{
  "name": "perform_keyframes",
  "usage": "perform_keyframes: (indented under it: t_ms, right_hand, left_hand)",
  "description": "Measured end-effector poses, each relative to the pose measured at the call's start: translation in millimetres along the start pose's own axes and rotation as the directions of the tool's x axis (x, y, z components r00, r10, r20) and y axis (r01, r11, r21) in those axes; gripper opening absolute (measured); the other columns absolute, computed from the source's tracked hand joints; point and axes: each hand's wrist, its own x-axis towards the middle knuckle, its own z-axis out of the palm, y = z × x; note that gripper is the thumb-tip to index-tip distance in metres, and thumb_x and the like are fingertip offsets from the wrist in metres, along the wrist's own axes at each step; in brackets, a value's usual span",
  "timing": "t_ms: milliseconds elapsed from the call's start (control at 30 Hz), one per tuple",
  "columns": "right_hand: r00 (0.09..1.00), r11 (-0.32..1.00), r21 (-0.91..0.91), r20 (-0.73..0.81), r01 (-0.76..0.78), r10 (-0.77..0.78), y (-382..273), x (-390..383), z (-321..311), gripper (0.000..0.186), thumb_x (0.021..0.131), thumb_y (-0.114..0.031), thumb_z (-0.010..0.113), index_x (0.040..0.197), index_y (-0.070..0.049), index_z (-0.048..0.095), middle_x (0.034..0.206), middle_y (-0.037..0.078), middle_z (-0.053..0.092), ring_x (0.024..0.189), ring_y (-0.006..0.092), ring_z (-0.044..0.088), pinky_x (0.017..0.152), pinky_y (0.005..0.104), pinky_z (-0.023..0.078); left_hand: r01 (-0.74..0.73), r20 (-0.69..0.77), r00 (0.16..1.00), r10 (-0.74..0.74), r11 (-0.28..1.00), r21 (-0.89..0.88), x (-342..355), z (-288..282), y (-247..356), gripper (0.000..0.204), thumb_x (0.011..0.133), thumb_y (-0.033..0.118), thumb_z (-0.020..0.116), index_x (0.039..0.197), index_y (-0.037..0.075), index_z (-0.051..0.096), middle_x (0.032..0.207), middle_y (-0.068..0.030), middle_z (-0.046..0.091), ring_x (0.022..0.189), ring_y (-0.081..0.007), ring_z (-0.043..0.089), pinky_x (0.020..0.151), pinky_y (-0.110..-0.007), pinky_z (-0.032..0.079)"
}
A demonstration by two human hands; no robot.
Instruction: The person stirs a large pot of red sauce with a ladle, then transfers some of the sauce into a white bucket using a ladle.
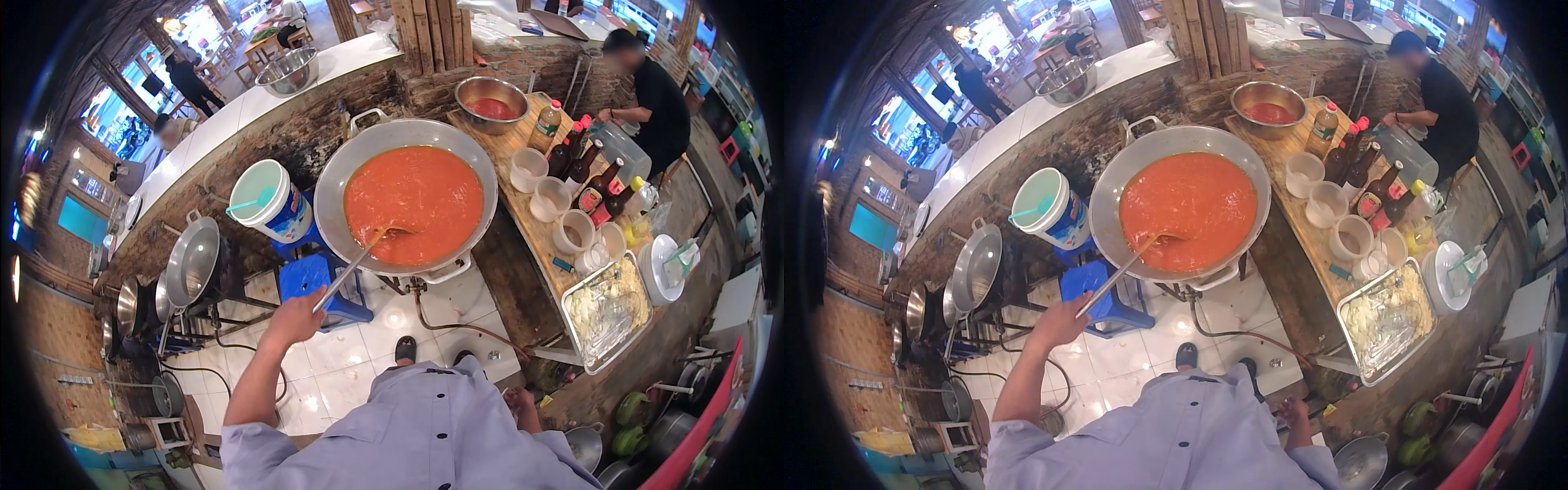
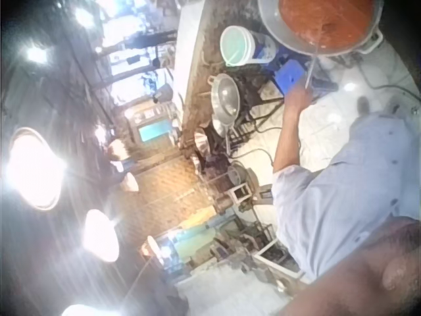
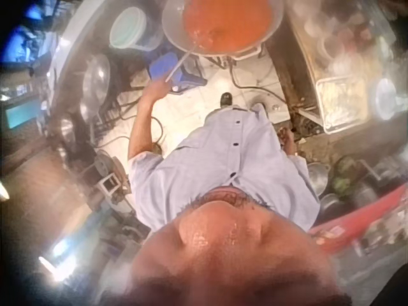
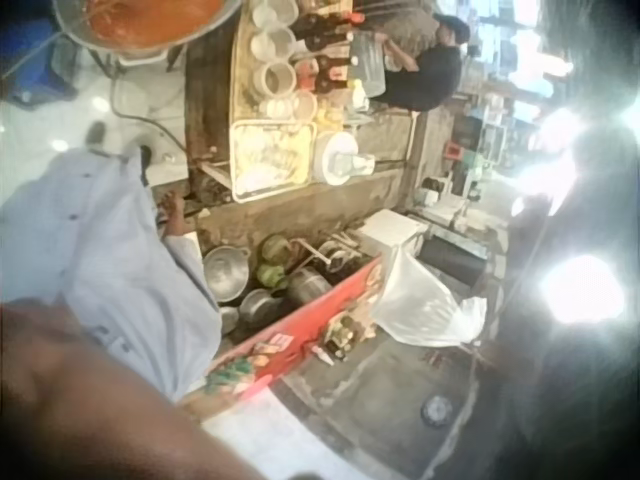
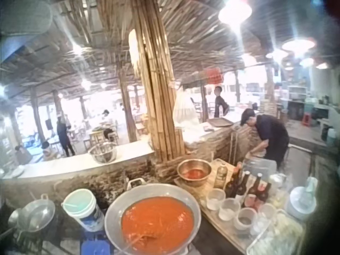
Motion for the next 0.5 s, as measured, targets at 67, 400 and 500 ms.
perform_keyframes:
  t_ms: [67,400,500]
  right_hand:
    - [0.995,0.997,0.069,0.093,0.016,-0.022,-5.9,14.9,-2.0,0.024,0.089,-0.021,0.051,0.107,-0.005,0.052,0.089,0.009,0.055,0.074,0.0252,0.059,0.064,0.0411,0.047]
    - [0.989,0.987,0.110,0.081,0.114,-0.123,-34.0,-14.9,13.5,0.016,0.089,-0.017,0.049,0.100,-0.006,0.052,0.077,0.009,0.054,0.062,0.0214,0.053,0.056,0.0382,0.046]
    - [0.988,0.977,0.151,-0.057,0.149,-0.142,-22.1,-23.0,1.5,0.014,0.090,-0.019,0.048,0.095,-0.007,0.053,0.070,0.007,0.052,0.059,0.0212,0.051,0.054,0.0384,0.045]
  left_hand:
    - [0.078,0.064,0.994,-0.087,0.988,0.132,14.7,-5.6,6.3,0.054,0.082,0.021,0.054,0.135,0.018,0.045,0.091,-0.0220,0.065,0.083,-0.0389,0.063,0.074,-0.048,0.050]
    - [0.115,-0.207,0.963,-0.171,0.959,-0.258,127.5,44.1,-37.0,0.040,0.082,0.013,0.052,0.122,0.012,0.054,0.080,-0.0126,0.064,0.064,-0.0265,0.062,0.056,-0.041,0.049]
    - [0.295,0.107,0.946,-0.305,0.681,-0.670,123.0,-5.2,-35.7,0.023,0.088,0.021,0.056,0.105,0.006,0.056,0.062,-0.0006,0.049,0.045,-0.0100,0.044,0.037,-0.027,0.034]
